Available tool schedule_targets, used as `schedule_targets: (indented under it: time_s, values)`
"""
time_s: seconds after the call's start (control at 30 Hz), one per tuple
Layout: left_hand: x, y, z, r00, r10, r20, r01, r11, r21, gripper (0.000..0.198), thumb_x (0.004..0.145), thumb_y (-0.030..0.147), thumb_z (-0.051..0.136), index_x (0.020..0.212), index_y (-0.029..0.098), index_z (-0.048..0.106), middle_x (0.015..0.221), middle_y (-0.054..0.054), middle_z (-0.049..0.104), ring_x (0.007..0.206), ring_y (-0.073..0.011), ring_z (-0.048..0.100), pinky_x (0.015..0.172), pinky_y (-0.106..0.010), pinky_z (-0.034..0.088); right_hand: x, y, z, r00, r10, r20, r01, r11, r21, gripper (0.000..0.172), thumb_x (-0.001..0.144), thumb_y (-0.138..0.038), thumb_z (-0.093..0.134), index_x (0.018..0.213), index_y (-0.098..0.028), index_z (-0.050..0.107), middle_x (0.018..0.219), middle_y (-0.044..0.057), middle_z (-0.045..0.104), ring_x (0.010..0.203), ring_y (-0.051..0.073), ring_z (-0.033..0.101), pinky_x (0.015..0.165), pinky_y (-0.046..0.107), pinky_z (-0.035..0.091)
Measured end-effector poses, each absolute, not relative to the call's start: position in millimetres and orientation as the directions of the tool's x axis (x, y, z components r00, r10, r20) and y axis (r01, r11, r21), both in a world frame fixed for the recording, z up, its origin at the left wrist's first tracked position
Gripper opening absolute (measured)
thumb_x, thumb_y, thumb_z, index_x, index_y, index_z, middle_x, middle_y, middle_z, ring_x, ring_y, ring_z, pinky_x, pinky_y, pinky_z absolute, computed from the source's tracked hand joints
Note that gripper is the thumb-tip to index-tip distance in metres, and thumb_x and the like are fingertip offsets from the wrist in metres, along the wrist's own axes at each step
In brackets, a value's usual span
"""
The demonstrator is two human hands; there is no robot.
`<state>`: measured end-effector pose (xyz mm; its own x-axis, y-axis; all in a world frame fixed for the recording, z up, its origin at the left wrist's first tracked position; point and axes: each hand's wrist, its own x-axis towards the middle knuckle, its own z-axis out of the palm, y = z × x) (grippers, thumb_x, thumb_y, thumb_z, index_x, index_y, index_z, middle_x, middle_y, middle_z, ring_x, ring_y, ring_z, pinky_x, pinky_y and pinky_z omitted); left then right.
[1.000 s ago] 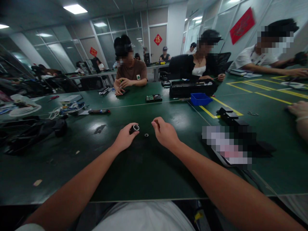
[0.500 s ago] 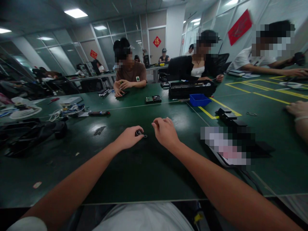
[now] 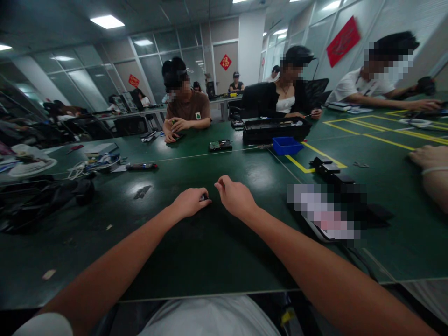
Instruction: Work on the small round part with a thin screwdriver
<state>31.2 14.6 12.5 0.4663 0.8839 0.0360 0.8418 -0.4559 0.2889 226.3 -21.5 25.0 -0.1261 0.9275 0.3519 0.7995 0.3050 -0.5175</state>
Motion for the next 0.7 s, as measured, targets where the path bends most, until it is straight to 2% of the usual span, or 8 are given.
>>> schedule_targets:
  time_s: [0.2,0.33,0.4,0.5,0.6,0.7]
  values:
    - [6.2,17.9,11.8,0.407,0.909,0.094,0.777,-0.399,0.488,0.019,0.087,0.039,0.065,0.090,0.021,0.070,0.090,-0.007,0.071,0.083,-0.0227,0.065,0.073,-0.032,0.048,224.7,-24.4,26.7,-0.180,0.926,0.331,0.789,0.337,-0.513,0.020,0.102,-0.034,0.044,0.103,-0.023,0.060,0.077,0.006,0.070,0.064,0.022,0.063,0.057,0.032,0.035]
    - [-22.0,20.6,11.5,0.319,0.948,0.006,0.656,-0.225,0.720,0.028,0.088,0.040,0.059,0.104,0.021,0.071,0.087,-0.005,0.069,0.066,-0.0154,0.059,0.061,-0.027,0.045,226.1,-23.1,25.4,-0.194,0.912,0.362,0.769,0.371,-0.520,0.019,0.101,-0.033,0.044,0.101,-0.023,0.060,0.084,0.007,0.071,0.070,0.023,0.063,0.060,0.033,0.036]
    - [-38.9,20.3,14.5,0.240,0.969,-0.065,0.553,-0.081,0.829,0.031,0.089,0.040,0.053,0.104,0.019,0.071,0.083,-0.004,0.066,0.057,-0.0118,0.052,0.052,-0.023,0.039,226.3,-22.8,25.3,-0.192,0.917,0.350,0.767,0.362,-0.530,0.019,0.101,-0.034,0.044,0.101,-0.023,0.060,0.086,0.007,0.072,0.071,0.023,0.063,0.061,0.033,0.036]
    - [-69.2,19.5,21.7,0.084,0.992,-0.099,0.341,0.065,0.938,0.028,0.087,0.041,0.056,0.093,0.016,0.067,0.081,-0.003,0.061,0.056,-0.0099,0.050,0.045,-0.019,0.031,225.6,-23.2,25.7,-0.191,0.922,0.338,0.767,0.355,-0.535,0.020,0.101,-0.034,0.044,0.102,-0.023,0.061,0.085,0.007,0.071,0.071,0.024,0.063,0.060,0.034,0.036]
    - [-106.4,19.2,30.1,-0.065,0.993,-0.098,0.126,0.106,0.986,0.028,0.084,0.042,0.064,0.086,0.015,0.060,0.076,-0.002,0.056,0.055,-0.0095,0.048,0.043,-0.018,0.030,225.0,-23.8,26.1,-0.202,0.918,0.342,0.776,0.363,-0.516,0.021,0.101,-0.034,0.043,0.104,-0.022,0.060,0.086,0.008,0.071,0.071,0.024,0.063,0.061,0.033,0.036]
    - [-148.2,15.8,40.5,-0.261,0.957,-0.128,-0.028,0.126,0.992,0.015,0.088,0.029,0.059,0.087,0.014,0.058,0.074,-0.001,0.054,0.053,-0.0095,0.047,0.043,-0.018,0.034,224.9,-24.6,27.3,-0.204,0.924,0.323,0.799,0.348,-0.490,0.022,0.102,-0.033,0.042,0.106,-0.021,0.060,0.087,0.007,0.072,0.073,0.023,0.064,0.061,0.032,0.035]
